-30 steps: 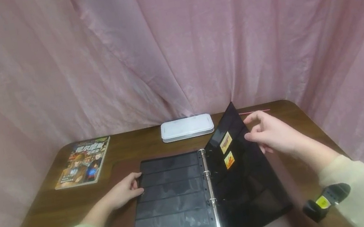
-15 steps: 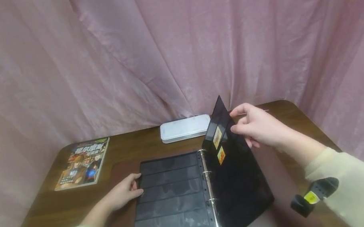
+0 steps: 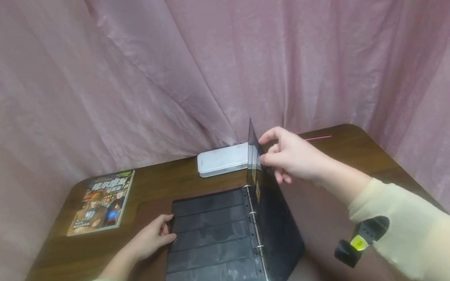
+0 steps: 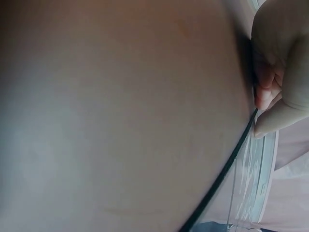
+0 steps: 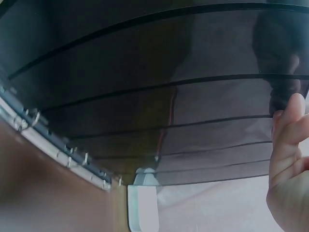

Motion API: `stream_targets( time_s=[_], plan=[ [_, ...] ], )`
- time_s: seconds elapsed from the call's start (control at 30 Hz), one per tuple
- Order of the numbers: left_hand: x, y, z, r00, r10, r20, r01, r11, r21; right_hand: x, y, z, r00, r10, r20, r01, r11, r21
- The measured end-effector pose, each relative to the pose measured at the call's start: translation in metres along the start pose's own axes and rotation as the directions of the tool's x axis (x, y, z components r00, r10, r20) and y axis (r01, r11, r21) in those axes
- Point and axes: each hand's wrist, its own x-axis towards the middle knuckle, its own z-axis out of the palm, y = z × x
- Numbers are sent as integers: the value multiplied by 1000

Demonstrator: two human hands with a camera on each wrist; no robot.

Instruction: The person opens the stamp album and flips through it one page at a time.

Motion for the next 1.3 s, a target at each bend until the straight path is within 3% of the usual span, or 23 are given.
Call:
stream_targets(
  time_s=[0.13,0.3,0.47,0.63,0.87,1.07,1.3],
  plan=[
    [2,2,-1,1000,2,-7,-2,1000,4,2,-2,7,1000,4,-4,-4,999,49],
    [2,4,-4,999,-37,-11,37,999,20,5,0,16,1000,19,12,-20,993,119],
    [2,11,-12,999,-25,-31,26,999,30,9,2,27,1000,18,17,-20,987,157],
    [3,29,-26,999,-26,-38,26,1000,12,15,3,38,999,8,43,-15,983,185],
    [7,60,-46,999,25,-35,-25,1000,-5,21,3,49,998,14,56,-25,982,190],
    [9,77,-53,998,42,-39,-42,999,-11,24,7,56,996,24,82,-39,979,198],
    [6,91,-58,999,37,-23,-39,993,-111,27,13,64,994,3,106,-27,974,225]
  ],
)
